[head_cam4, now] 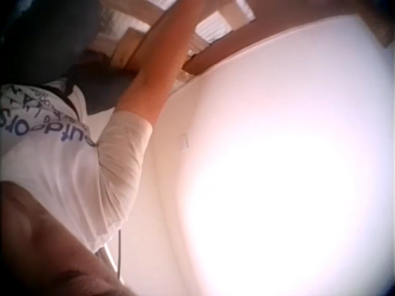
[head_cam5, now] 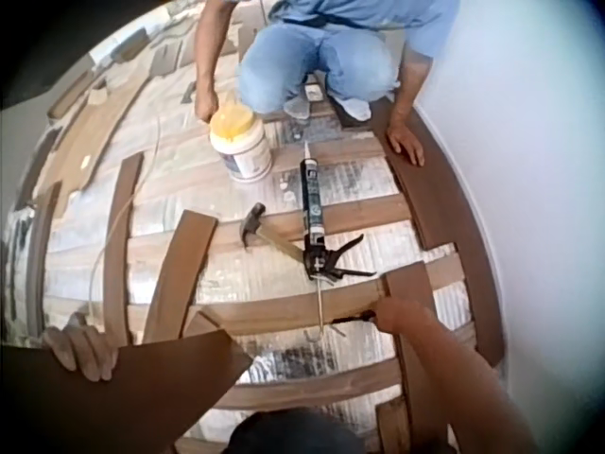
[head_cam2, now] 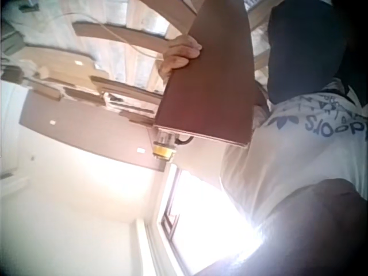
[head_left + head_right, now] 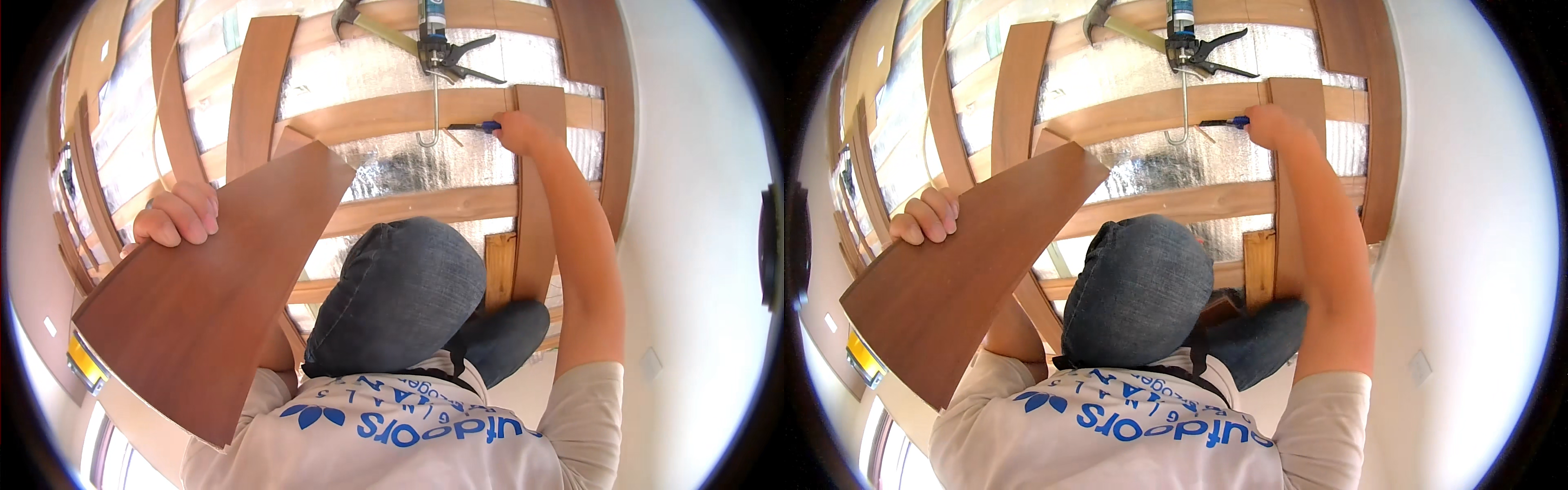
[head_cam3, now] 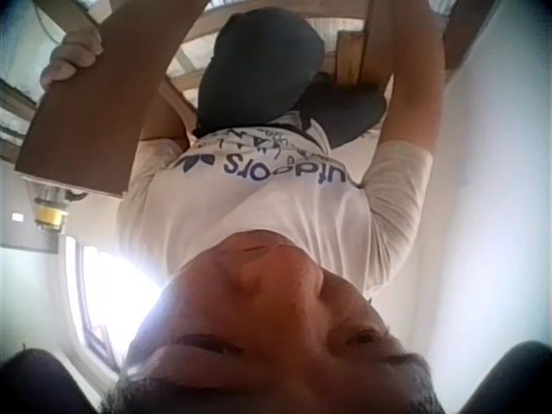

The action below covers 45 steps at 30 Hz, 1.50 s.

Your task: The person prepares and installs flooring boards by scraping edges with a blade, applying adhesive with a caulking gun, positioning the boards on the floor, and securing them using a pneumatic nail gun.

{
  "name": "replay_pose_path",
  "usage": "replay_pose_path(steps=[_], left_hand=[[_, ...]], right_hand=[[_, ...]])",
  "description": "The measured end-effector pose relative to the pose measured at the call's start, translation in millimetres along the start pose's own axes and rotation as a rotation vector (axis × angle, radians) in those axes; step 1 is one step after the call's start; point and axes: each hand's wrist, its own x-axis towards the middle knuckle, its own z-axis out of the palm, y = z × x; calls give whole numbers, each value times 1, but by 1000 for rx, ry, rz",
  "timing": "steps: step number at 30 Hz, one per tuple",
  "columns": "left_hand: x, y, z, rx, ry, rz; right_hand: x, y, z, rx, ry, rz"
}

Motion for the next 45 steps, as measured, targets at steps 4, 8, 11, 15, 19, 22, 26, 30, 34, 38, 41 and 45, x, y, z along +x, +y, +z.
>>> replay_pose_path(steps=[4,8,11,15,19,22,26,30,34,38,41,45], left_hand=[[4,-2,6,-7,39,10],[10,-4,-1,-43,5,12],[12,-7,0,-66,5,26],[8,-15,-11,-138,-72,119],[26,-4,16,-77,23,-11],[27,-20,14,-415,21,22],[50,-39,70,116,725,38],[71,-1,87,-211,591,74],[140,77,132,-529,10,286],[221,107,184,-723,-775,465],[220,102,276,-894,-859,342],[201,59,422,-1203,-1016,200]], right_hand=[[7,-8,-23,-80,-6,27],[5,5,-29,-124,49,31],[-9,32,-23,98,267,86],[-74,20,27,303,601,149],[-133,-35,175,627,570,88],[-155,-107,235,1006,461,4],[-170,-124,260,1057,617,-108],[-209,-121,199,1393,715,-28],[-320,-119,145,1930,783,-88],[-421,-161,128,2261,496,-567],[-453,-190,125,2562,562,-834],[-491,-177,177,2776,1055,-1023]])
